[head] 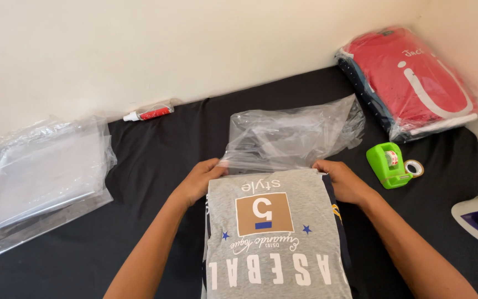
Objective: Putting a folded grey t-shirt into a transparent plastic bag at a folding station.
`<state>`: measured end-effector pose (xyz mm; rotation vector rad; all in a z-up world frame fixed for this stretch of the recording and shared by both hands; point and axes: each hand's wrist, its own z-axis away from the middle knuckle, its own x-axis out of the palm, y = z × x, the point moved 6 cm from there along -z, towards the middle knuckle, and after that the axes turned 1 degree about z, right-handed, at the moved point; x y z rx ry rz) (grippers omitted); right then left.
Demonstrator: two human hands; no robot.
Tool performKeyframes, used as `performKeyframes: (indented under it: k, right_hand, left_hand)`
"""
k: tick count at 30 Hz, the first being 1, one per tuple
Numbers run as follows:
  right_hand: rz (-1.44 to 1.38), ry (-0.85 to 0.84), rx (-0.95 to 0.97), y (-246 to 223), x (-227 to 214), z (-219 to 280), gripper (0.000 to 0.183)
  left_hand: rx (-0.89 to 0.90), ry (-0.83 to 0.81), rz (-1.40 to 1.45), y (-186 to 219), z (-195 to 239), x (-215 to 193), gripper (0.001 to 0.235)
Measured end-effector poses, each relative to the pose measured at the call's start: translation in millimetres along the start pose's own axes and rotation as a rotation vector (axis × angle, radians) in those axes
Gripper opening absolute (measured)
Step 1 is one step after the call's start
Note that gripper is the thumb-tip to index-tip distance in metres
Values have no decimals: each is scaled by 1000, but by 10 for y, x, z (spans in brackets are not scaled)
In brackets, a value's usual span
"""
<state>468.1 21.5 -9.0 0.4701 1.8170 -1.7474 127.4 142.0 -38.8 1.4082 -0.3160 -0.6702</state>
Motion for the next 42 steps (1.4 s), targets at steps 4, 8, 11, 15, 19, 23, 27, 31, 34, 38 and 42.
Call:
performKeyframes:
  k: [4, 8, 11, 15, 19, 23, 27, 31, 34, 38, 42]
  right_hand:
    - [-427, -137, 111, 62, 111, 21, 10]
    - [-601, -171, 166, 185, 200, 105, 16]
    - [-832, -156, 349, 179, 216, 175, 33]
    - [-930, -163, 345, 74, 155, 316, 39]
    - [-939, -115, 111, 636, 123, 399, 37]
    - [-1041, -66, 139, 339, 87, 412, 34]
    - [-1143, -127, 97, 120, 23, 449, 42]
    - [-956, -99, 182, 361, 80, 427, 27]
    - [-879, -52, 60, 351, 83, 390, 23]
    - [-746, 13, 132, 206, 39, 407, 23]
    - [-719, 35, 46, 132, 47, 397, 20]
  left_hand:
    - [-243, 36, 368, -267, 46, -22, 27]
    - [-373, 53, 600, 23, 341, 92, 19]
    - [-391, 87, 672, -57, 439, 124, 17]
    - [-322, 100, 610, -13, 540, 115, 23]
    - [-357, 65, 745, 12, 580, 167, 29]
    - [-356, 58, 891, 9, 627, 215, 30]
    - [-127, -93, 1059, 30, 714, 196, 30]
    - [-64, -85, 967, -114, 750, 214, 25]
    - [-94, 49, 801, -155, 674, 222, 22]
    - [-41, 169, 546, -77, 661, 235, 19]
    - [27, 310, 300, 170, 804, 196, 16]
